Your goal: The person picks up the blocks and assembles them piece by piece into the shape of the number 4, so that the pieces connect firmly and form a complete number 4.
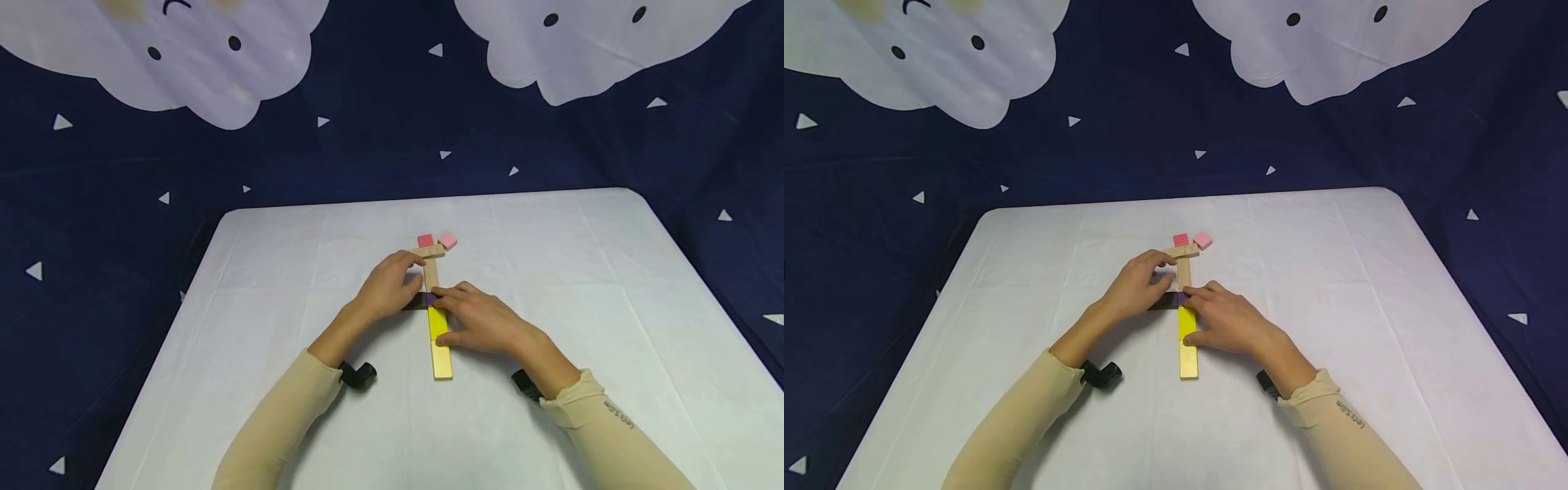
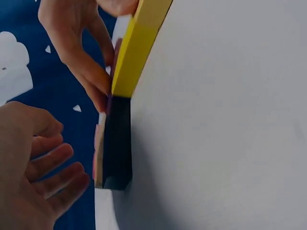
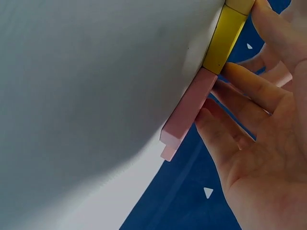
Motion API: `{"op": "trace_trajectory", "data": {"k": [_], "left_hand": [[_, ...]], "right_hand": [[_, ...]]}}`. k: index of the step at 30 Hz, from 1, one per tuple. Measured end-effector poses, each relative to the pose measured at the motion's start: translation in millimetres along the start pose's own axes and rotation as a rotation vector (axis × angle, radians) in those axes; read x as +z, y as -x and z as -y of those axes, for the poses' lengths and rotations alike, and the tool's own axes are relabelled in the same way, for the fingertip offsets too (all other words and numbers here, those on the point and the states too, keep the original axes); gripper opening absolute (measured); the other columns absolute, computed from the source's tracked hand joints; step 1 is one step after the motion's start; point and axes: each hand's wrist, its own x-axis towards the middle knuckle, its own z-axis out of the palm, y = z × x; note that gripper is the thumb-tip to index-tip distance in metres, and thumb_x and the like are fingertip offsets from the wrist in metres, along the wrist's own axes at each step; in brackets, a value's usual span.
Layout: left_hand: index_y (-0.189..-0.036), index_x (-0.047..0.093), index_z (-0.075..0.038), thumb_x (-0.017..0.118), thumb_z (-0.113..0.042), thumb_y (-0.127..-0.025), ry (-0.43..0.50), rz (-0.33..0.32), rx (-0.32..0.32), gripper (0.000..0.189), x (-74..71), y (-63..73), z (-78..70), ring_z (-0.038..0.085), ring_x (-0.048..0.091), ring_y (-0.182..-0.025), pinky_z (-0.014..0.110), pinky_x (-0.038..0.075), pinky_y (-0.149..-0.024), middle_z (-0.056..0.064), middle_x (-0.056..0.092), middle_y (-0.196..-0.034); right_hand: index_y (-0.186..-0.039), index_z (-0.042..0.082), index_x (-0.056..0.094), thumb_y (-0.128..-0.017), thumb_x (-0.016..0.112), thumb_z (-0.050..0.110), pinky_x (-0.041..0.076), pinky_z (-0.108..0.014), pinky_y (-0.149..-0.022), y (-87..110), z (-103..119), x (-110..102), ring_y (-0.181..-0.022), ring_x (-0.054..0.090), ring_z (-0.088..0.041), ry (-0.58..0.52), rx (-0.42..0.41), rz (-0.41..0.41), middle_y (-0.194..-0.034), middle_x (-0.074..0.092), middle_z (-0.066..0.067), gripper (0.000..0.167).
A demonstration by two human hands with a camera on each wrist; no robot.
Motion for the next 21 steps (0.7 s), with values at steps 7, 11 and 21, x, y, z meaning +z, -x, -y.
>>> {"op": "trace_trajectory", "data": {"k": [7,11,21], "left_hand": [[-0.124,0.061,-0.01,0.056,-0.024,-0.095,-0.033,0.007,0.029,0.033,0.0,-16.9,5.8,0.017,0.052,-0.114,0.032,0.042,-0.097,0.002,0.059,-0.123],[-0.127,0.06,-0.008,0.055,-0.023,-0.094,-0.072,0.022,0.034,0.036,0.9,-31.2,4.2,0.018,0.052,-0.116,0.032,0.042,-0.097,0.004,0.057,-0.125],[-0.128,0.059,-0.009,0.052,-0.023,-0.095,-0.192,0.068,0.029,0.037,6.3,-63.0,-1.9,0.02,0.052,-0.113,0.032,0.043,-0.095,0.005,0.058,-0.122]], "right_hand": [[-0.132,0.012,0.059,-0.08,0.072,0.054,0.047,-0.04,-0.091,-2.0,-0.1,1.1,-0.122,0.041,-0.016,0.013,0.002,0.011,-0.148,0.041,-0.001,0.068],[-0.132,0.011,0.059,-0.08,0.072,0.053,0.047,-0.041,-0.09,-2.0,-0.1,0.0,-0.123,0.041,-0.017,0.022,0.005,0.014,-0.147,0.041,-0.001,0.069],[-0.132,0.01,0.059,-0.081,0.072,0.051,0.046,-0.041,-0.091,-1.2,3.5,-2.7,-0.122,0.042,-0.018,0.002,0.0,0.014,-0.146,0.043,-0.003,0.068]]}}
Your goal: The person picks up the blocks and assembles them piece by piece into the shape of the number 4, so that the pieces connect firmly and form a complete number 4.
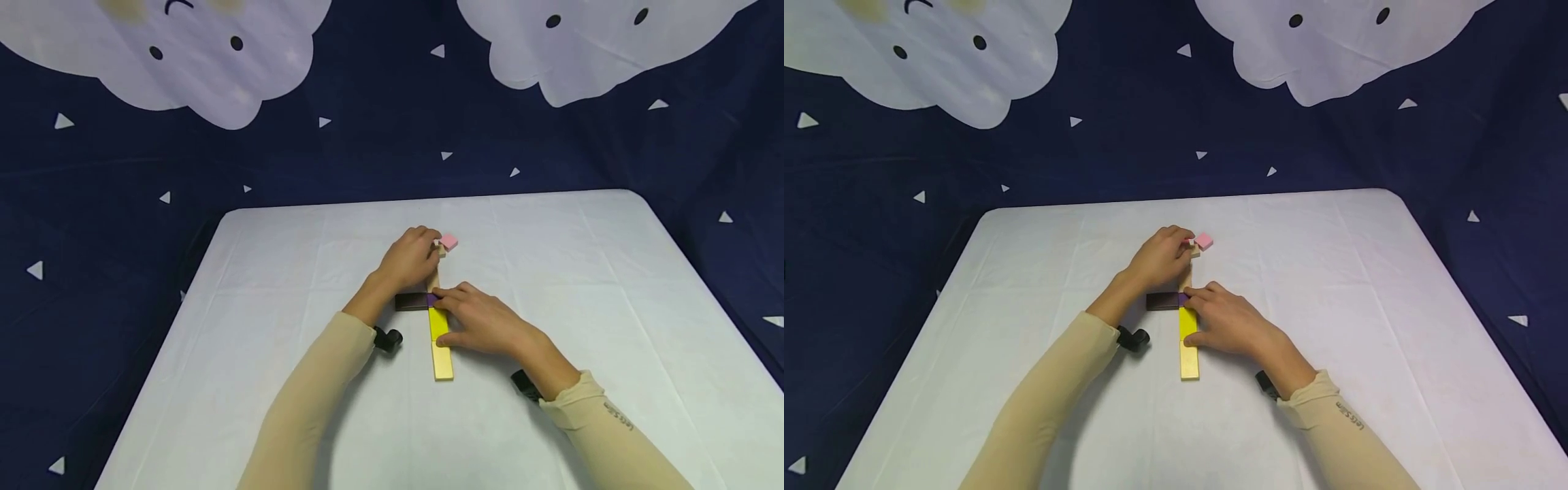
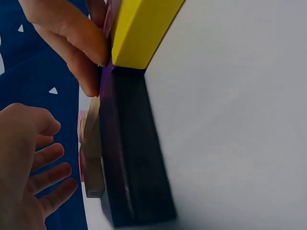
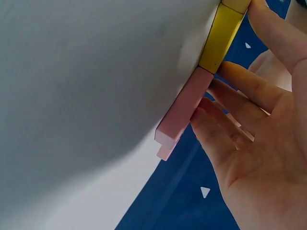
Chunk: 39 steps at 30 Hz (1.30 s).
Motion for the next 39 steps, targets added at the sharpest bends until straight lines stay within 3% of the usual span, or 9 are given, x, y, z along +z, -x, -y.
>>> {"op": "trace_trajectory", "data": {"k": [14,22,27,34,39], "left_hand": [[-0.129,0.059,-0.012,0.053,-0.025,-0.094,-0.089,0.044,-0.07,0.038,10.5,-34.3,1.0,0.019,0.051,-0.117,0.032,0.04,-0.099,0.004,0.056,-0.126],[-0.134,0.055,-0.021,0.048,-0.032,-0.099,-0.178,0.107,-0.073,0.037,13.5,-41.0,-2.6,0.021,0.05,-0.118,0.038,0.041,-0.097,0.002,0.054,-0.131],[-0.133,0.056,-0.024,0.044,-0.039,-0.1,-0.177,0.151,-0.074,0.038,18.1,-43.5,-3.9,0.021,0.052,-0.115,0.041,0.041,-0.096,0.0,0.056,-0.128],[-0.122,0.061,-0.022,0.048,-0.044,-0.097,-0.195,0.103,-0.064,0.036,26.1,-46.9,-4.2,0.017,0.055,-0.099,0.037,0.044,-0.088,-0.004,0.062,-0.108],[-0.122,0.063,-0.018,0.054,-0.041,-0.095,-0.156,0.083,-0.098,0.037,27.7,-48.0,-5.1,0.016,0.055,-0.097,0.033,0.045,-0.087,-0.004,0.062,-0.105]], "right_hand": [[-0.13,0.008,0.06,-0.079,0.075,0.05,0.045,-0.04,-0.093,0.1,-0.1,-2.0,-0.121,0.042,-0.018,0.02,-0.008,-0.018,-0.146,0.043,-0.004,0.068],[-0.129,0.007,0.061,-0.079,0.075,0.049,0.045,-0.04,-0.094,-0.1,1.6,-1.3,-0.121,0.042,-0.019,0.003,0.001,-0.01,-0.146,0.043,-0.005,0.068],[-0.13,0.007,0.06,-0.079,0.074,0.049,0.044,-0.04,-0.095,0.9,0.7,-0.3,-0.122,0.042,-0.018,-0.001,0.008,-0.005,-0.146,0.043,-0.004,0.068],[-0.131,0.009,0.059,-0.079,0.074,0.05,0.044,-0.04,-0.094,2.3,-1.5,1.1,-0.123,0.041,-0.018,-0.004,0.005,-0.018,-0.147,0.042,-0.003,0.068],[-0.131,0.009,0.06,-0.08,0.073,0.05,0.044,-0.04,-0.094,2.7,-1.2,1.1,-0.123,0.041,-0.018,-0.009,0.002,-0.019,-0.147,0.042,-0.003,0.067]]}}
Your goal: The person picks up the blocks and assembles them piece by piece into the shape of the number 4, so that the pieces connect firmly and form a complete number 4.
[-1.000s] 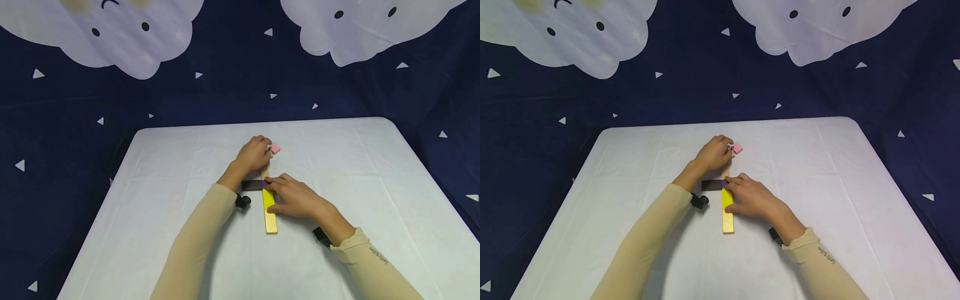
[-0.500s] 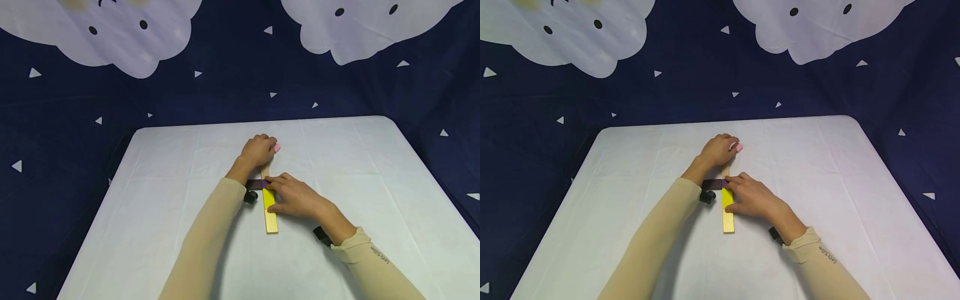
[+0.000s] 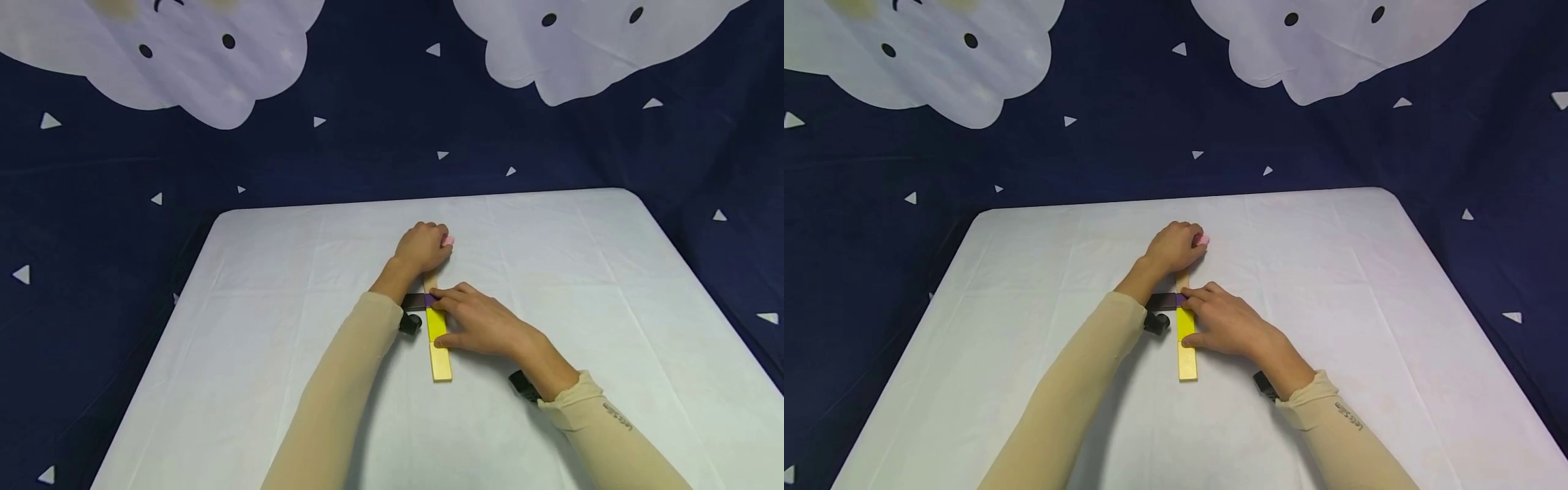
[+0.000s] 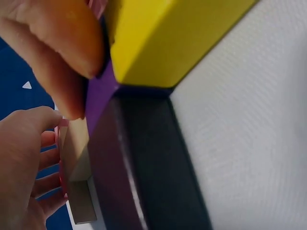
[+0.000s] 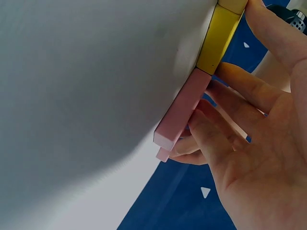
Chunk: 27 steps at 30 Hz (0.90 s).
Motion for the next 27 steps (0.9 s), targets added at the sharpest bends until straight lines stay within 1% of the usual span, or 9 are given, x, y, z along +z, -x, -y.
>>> {"op": "trace_trajectory", "data": {"k": [6,9,11,14,16,18,23,26,27], "left_hand": [[-0.124,0.062,-0.016,0.054,-0.04,-0.094,0.049,0.007,-0.026,0.039,-1.1,2.7,3.6,0.016,0.055,-0.101,0.033,0.045,-0.088,-0.002,0.063,-0.109],[-0.124,0.062,-0.016,0.056,-0.04,-0.093,0.052,0.001,-0.054,0.04,-1.1,4.1,5.4,0.015,0.055,-0.102,0.032,0.045,-0.089,-0.002,0.063,-0.109],[-0.121,0.064,-0.015,0.058,-0.039,-0.092,0.067,-0.01,-0.074,0.038,-1.5,4.0,5.3,0.015,0.056,-0.1,0.031,0.045,-0.087,-0.002,0.063,-0.106],[-0.115,0.065,-0.013,0.061,-0.036,-0.092,0.1,-0.025,-0.066,0.033,-3.4,1.3,1.8,0.014,0.057,-0.094,0.03,0.046,-0.084,-0.001,0.064,-0.102],[-0.114,0.065,-0.012,0.061,-0.034,-0.091,0.119,-0.02,-0.056,0.032,-4.8,-1.2,-1.6,0.014,0.057,-0.093,0.03,0.046,-0.083,0.0,0.064,-0.102],[-0.114,0.064,-0.012,0.062,-0.033,-0.09,0.117,-0.008,-0.055,0.032,-5.9,-2.4,-4.4,0.014,0.057,-0.093,0.03,0.046,-0.083,0.0,0.063,-0.101],[-0.113,0.064,-0.013,0.063,-0.032,-0.087,0.08,0.009,-0.098,0.032,-5.1,1.2,-4.2,0.015,0.055,-0.093,0.03,0.046,-0.083,0.0,0.062,-0.1],[-0.118,0.063,-0.011,0.064,-0.032,-0.086,0.104,0.0,-0.113,0.038,-3.5,3.9,-1.3,0.016,0.055,-0.098,0.031,0.046,-0.086,0.002,0.063,-0.106],[-0.121,0.062,-0.011,0.064,-0.033,-0.086,0.128,-0.001,-0.121,0.041,-3.0,4.8,-0.4,0.016,0.056,-0.098,0.031,0.046,-0.087,0.002,0.063,-0.107]], "right_hand": [[-0.131,0.009,0.06,-0.08,0.073,0.05,0.045,-0.04,-0.093,-1.6,1.1,0.9,-0.123,0.041,-0.017,0.0,0.005,0.007,-0.147,0.042,-0.003,0.067],[-0.131,0.009,0.059,-0.08,0.073,0.05,0.044,-0.04,-0.094,-2.3,1.2,0.9,-0.122,0.041,-0.017,-0.005,0.0,0.009,-0.147,0.042,-0.003,0.067],[-0.131,0.009,0.059,-0.08,0.073,0.05,0.044,-0.04,-0.094,-2.4,1.1,0.2,-0.123,0.041,-0.018,-0.007,-0.007,0.007,-0.147,0.042,-0.003,0.067],[-0.131,0.009,0.059,-0.08,0.074,0.049,0.043,-0.041,-0.096,-0.5,-0.3,-1.8,-0.124,0.041,-0.019,-0.005,0.008,0.002,-0.147,0.041,-0.003,0.067],[-0.131,0.009,0.06,-0.079,0.075,0.047,0.042,-0.041,-0.097,1.1,-1.5,-3.0,-0.124,0.041,-0.019,-0.01,0.021,-0.003,-0.147,0.041,-0.003,0.066],[-0.131,0.009,0.06,-0.079,0.075,0.047,0.041,-0.041,-0.098,2.2,-2.6,-3.3,-0.125,0.04,-0.019,-0.018,0.031,-0.002,-0.148,0.041,-0.003,0.066],[-0.132,0.009,0.059,-0.08,0.074,0.048,0.041,-0.041,-0.098,-0.2,-2.2,-0.7,-0.125,0.039,-0.019,-0.038,0.006,0.0,-0.148,0.04,-0.003,0.067],[-0.131,0.009,0.059,-0.079,0.074,0.049,0.041,-0.04,-0.098,-1.8,-1.5,1.7,-0.125,0.04,-0.018,-0.031,0.004,0.001,-0.148,0.041,-0.003,0.068],[-0.131,0.009,0.059,-0.079,0.075,0.049,0.042,-0.04,-0.098,-2.1,-1.3,2.5,-0.125,0.04,-0.018,-0.033,0.007,0.001,-0.148,0.041,-0.002,0.068]]}}
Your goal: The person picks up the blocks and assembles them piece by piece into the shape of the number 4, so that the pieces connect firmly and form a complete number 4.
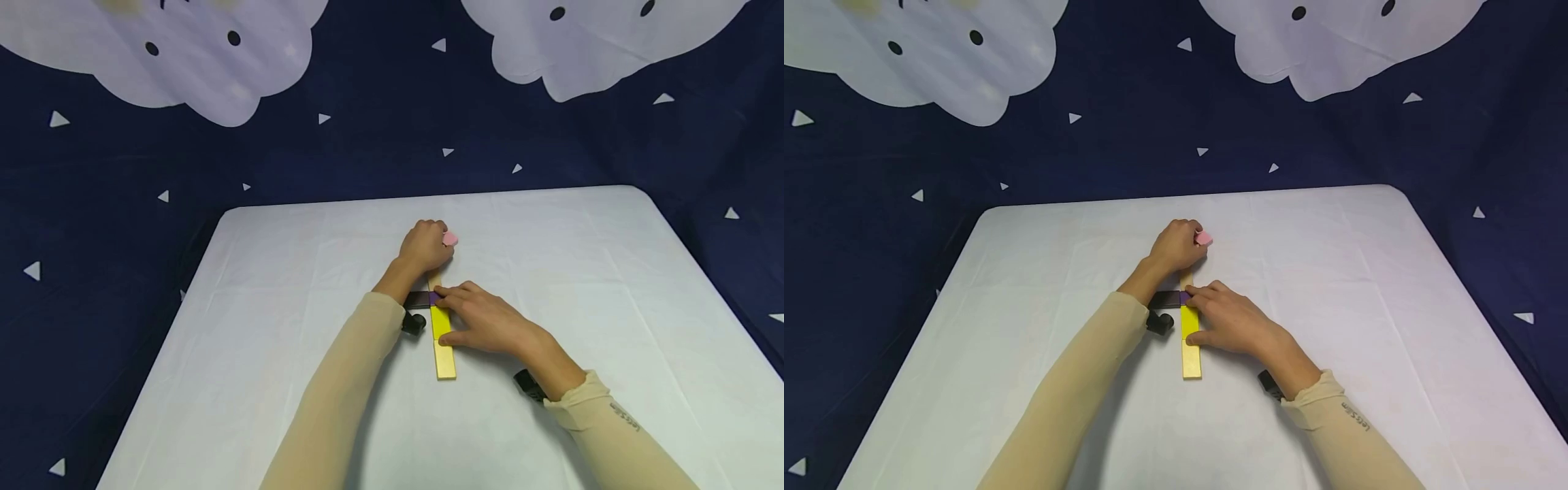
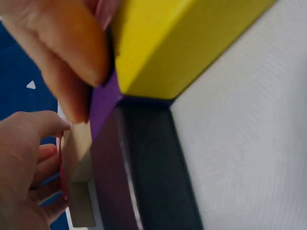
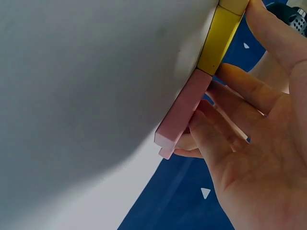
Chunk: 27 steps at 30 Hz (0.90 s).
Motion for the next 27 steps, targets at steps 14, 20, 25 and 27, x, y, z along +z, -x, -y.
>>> {"op": "trace_trajectory", "data": {"k": [14,20,25,27], "left_hand": [[-0.129,0.058,-0.012,0.066,-0.03,-0.085,0.208,-0.066,0.062,0.049,-19.2,12.0,8.5,0.012,0.053,-0.093,0.026,0.046,-0.081,0.0,0.061,-0.107],[-0.125,0.062,-0.01,0.067,-0.029,-0.084,0.249,-0.059,0.122,0.046,-25.2,27.3,19.3,0.012,0.052,-0.084,0.024,0.045,-0.074,0.0,0.057,-0.096],[-0.12,0.065,-0.009,0.069,-0.027,-0.084,0.288,-0.063,0.146,0.041,-29.5,43.5,30.7,0.013,0.053,-0.081,0.025,0.045,-0.071,0.001,0.058,-0.091],[-0.12,0.065,-0.01,0.068,-0.027,-0.083,0.296,-0.06,0.141,0.041,-30.7,51.3,35.2,0.012,0.052,-0.08,0.025,0.045,-0.071,0.0,0.057,-0.09]], "right_hand": [[-0.13,0.008,0.06,-0.079,0.075,0.048,0.041,-0.041,-0.098,0.2,1.8,-0.3,-0.124,0.041,-0.019,-0.01,0.014,-0.001,-0.147,0.041,-0.003,0.067],[-0.13,0.009,0.06,-0.079,0.075,0.049,0.042,-0.04,-0.097,0.4,0.7,0.5,-0.124,0.041,-0.018,0.009,0.022,-0.005,-0.147,0.042,-0.001,0.066],[-0.129,0.009,0.062,-0.079,0.075,0.049,0.043,-0.04,-0.096,1.4,1.4,0.1,-0.122,0.042,-0.018,0.002,0.015,-0.005,-0.146,0.043,-0.002,0.065],[-0.129,0.009,0.061,-0.079,0.075,0.049,0.043,-0.04,-0.096,2.1,2.2,-1.0,-0.122,0.042,-0.018,0.007,0.017,0.005,-0.147,0.042,-0.003,0.066]]}}
